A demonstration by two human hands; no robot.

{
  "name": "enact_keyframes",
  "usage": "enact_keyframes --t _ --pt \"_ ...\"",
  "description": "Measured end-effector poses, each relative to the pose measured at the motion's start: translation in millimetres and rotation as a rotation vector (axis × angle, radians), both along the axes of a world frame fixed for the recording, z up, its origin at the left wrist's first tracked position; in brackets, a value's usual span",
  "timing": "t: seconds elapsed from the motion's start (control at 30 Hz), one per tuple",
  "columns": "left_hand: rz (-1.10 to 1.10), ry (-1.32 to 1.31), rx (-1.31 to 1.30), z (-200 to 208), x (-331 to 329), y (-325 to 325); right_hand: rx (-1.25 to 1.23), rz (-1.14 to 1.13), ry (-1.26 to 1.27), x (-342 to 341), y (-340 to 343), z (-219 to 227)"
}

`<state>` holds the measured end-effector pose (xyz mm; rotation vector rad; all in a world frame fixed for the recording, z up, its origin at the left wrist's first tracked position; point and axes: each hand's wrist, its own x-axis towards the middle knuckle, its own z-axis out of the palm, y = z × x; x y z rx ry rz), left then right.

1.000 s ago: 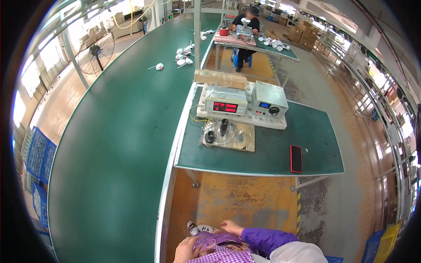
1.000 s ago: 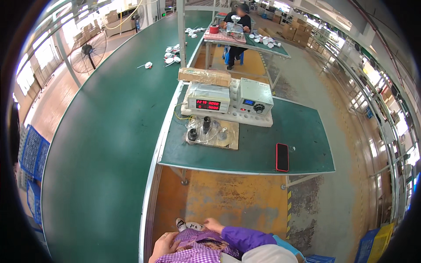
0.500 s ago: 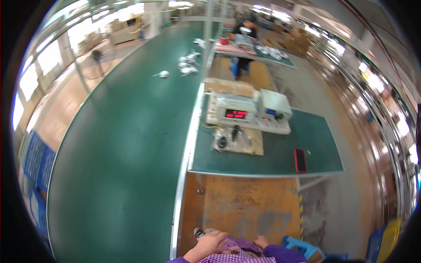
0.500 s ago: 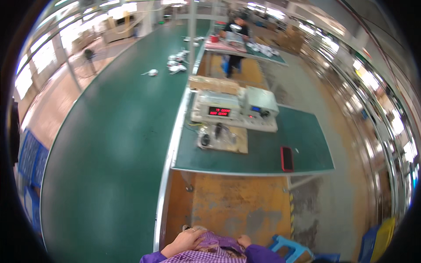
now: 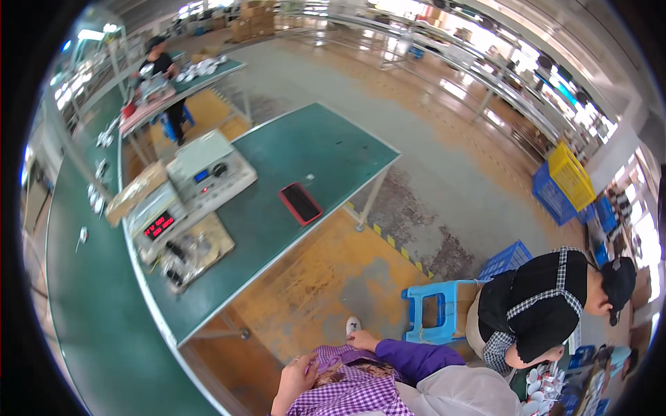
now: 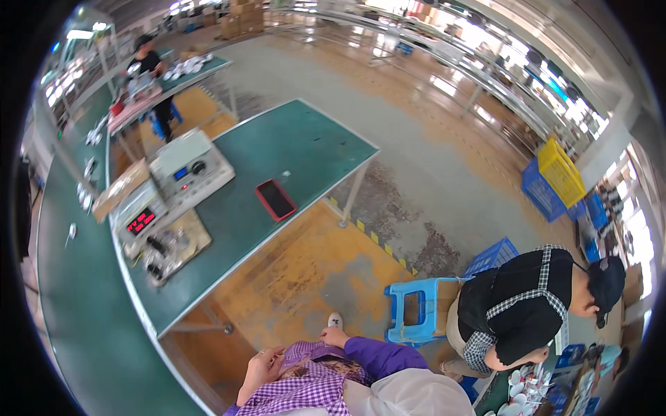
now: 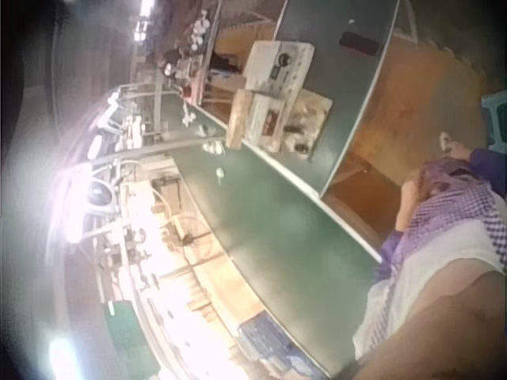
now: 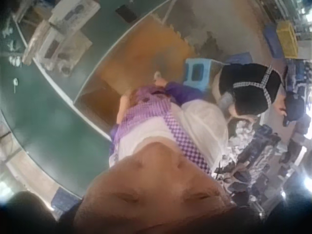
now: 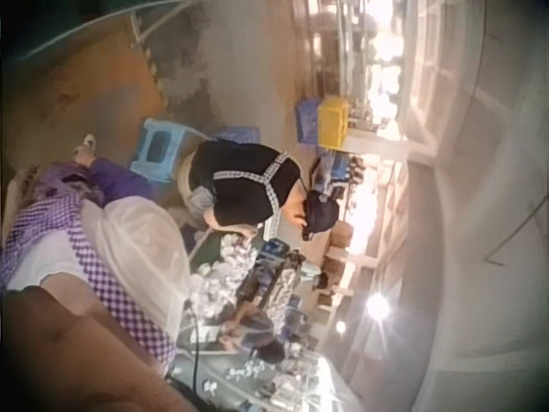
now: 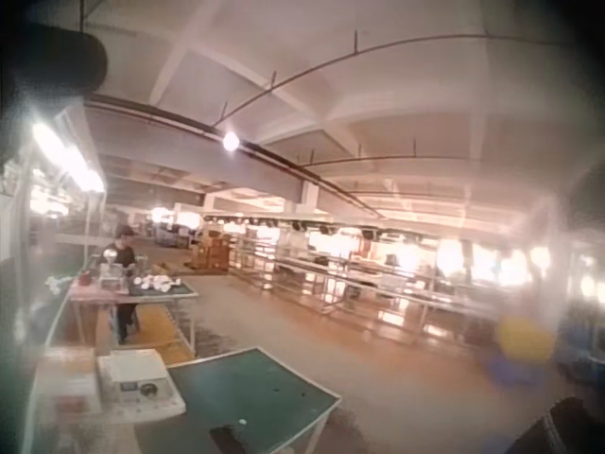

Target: The person attaches a plastic piece to the clip of a light fixture, walks to a conveyor belt to gather light fixtures, and transports them to a table.

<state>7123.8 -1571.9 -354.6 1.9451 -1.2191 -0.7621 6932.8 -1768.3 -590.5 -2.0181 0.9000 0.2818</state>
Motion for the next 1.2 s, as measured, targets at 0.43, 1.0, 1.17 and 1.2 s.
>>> enact_keyframes --t 0.43,1.0,1.17,1.2 --pt "-0.542 -0.040 -0.059 28 -56 -400 0.252 -0.695 -0.260 -112 -299 30" --pt "-0.502 -0.165 -0.122 -44 -25 -872 0.012 -0.521 0.173 -229 -605 1" --pt "-0.134 -0.532 -0.124 -70 -8 -973 -0.199 -0.304 0.308 -283 -749 -23" --pt "-0.008 -0.636 -0.107 -72 -7 -994 -0.247 -0.264 0.337 -297 -782 -25"
